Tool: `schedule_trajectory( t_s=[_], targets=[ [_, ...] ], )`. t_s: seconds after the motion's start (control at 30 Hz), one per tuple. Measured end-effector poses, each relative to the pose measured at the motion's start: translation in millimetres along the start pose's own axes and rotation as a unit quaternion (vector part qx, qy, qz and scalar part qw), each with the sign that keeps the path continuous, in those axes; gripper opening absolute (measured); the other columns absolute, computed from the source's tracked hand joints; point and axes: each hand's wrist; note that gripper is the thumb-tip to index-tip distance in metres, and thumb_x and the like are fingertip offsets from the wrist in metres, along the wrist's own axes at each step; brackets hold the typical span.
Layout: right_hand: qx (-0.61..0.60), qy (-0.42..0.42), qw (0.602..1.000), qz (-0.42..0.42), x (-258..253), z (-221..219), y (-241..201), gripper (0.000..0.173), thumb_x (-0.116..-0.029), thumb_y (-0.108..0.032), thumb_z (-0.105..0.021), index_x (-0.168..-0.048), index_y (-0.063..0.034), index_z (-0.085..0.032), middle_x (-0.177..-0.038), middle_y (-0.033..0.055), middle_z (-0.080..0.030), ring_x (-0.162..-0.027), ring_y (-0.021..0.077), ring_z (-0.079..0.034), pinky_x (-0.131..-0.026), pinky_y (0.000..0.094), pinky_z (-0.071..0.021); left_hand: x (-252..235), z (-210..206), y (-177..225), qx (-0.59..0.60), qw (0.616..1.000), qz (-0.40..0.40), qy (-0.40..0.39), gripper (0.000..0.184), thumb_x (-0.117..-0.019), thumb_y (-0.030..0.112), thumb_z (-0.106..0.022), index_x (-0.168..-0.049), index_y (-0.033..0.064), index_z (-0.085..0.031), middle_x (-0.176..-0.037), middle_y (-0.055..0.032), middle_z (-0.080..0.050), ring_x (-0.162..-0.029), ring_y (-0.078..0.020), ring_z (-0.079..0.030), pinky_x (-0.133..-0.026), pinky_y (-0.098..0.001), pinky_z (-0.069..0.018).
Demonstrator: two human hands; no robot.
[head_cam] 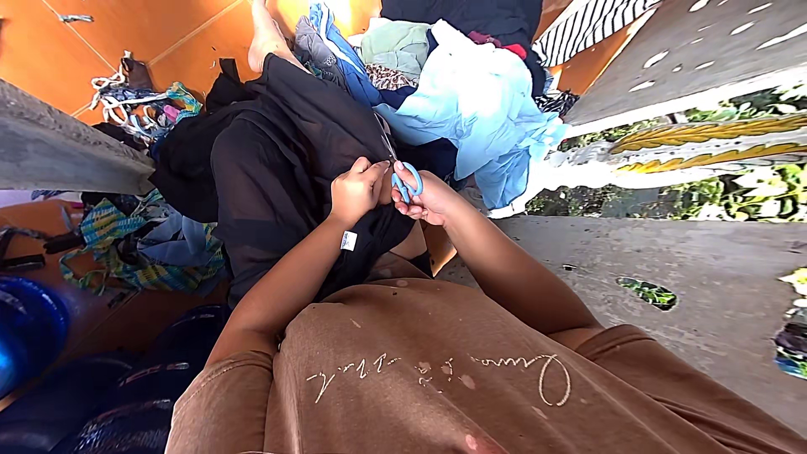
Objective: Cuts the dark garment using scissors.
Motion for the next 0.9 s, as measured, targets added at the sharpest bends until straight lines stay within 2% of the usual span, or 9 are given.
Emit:
schedule_trajectory(
  t_s=[0.3,0.5,0.63,0.77,0.9],
  targets=[
    [0.031,0.01,0.999,-0.005,-6,-1,-11,0.049,-0.1114,-0.04,-0.037,-0.075,-0.0116,-0.052,-0.052,-0.0056,-0.049,-0.035,-0.0015,-0.036,-0.034,0.0133,-0.0276,-1,0,1,-0.004,1.0,0.003,-0.001,0.018,-0.0899,0.002,-0.065,-0.098,0.0031,-0.081,-0.077,-0.0162,-0.066,-0.06,-0.0282,-0.065,-0.05,-0.0403,-0.0519],
    [0.04,-0.012,0.999,-0.003,-9,4,-20,0.054,-0.1111,-0.048,-0.03,-0.076,-0.0128,-0.051,-0.053,-0.0054,-0.049,-0.037,-0.0012,-0.037,-0.035,0.0136,-0.0272,0,0,0,0.001,1.0,-0.004,-0.003,0.019,-0.0906,0.003,-0.065,-0.1,0.0029,-0.081,-0.078,-0.0166,-0.067,-0.061,-0.0292,-0.066,-0.051,-0.0416,-0.053],
    [0.041,-0.006,0.999,-0.011,-13,5,-27,0.054,-0.1105,-0.049,-0.033,-0.075,-0.0134,-0.051,-0.051,-0.0058,-0.048,-0.036,-0.001,-0.037,-0.035,0.0137,-0.0271,0,-1,-1,-0.002,1.0,-0.004,0.001,0.018,-0.0907,0.003,-0.065,-0.099,0.0029,-0.081,-0.078,-0.0163,-0.067,-0.061,-0.0282,-0.067,-0.051,-0.0406,-0.0534],
    [0.062,0.013,0.998,-0.013,-16,5,-27,0.049,-0.1107,-0.043,-0.038,-0.075,-0.013,-0.052,-0.052,-0.007,-0.046,-0.036,-0.0015,-0.034,-0.035,0.0137,-0.0263,0,0,-1,0.001,1.0,-0.004,0.003,0.017,-0.0898,0.002,-0.065,-0.098,0.0022,-0.081,-0.077,-0.017,-0.067,-0.06,-0.029,-0.067,-0.05,-0.0413,-0.0529],
    [0.053,0.0,0.998,-0.018,-18,9,-26,0.049,-0.1109,-0.043,-0.037,-0.075,-0.0133,-0.051,-0.051,-0.0071,-0.045,-0.036,-0.0019,-0.034,-0.035,0.0132,-0.0264,0,0,0,0.002,1.0,-0.002,0.003,0.018,-0.0901,0.003,-0.065,-0.099,0.0029,-0.081,-0.076,-0.0162,-0.067,-0.06,-0.0281,-0.066,-0.051,-0.0407,-0.0526]
  ],
)
Point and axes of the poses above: each hand's wrist, its own x-axis away from the middle knuckle, its own z-axis out of the back of the hand, y = z × x
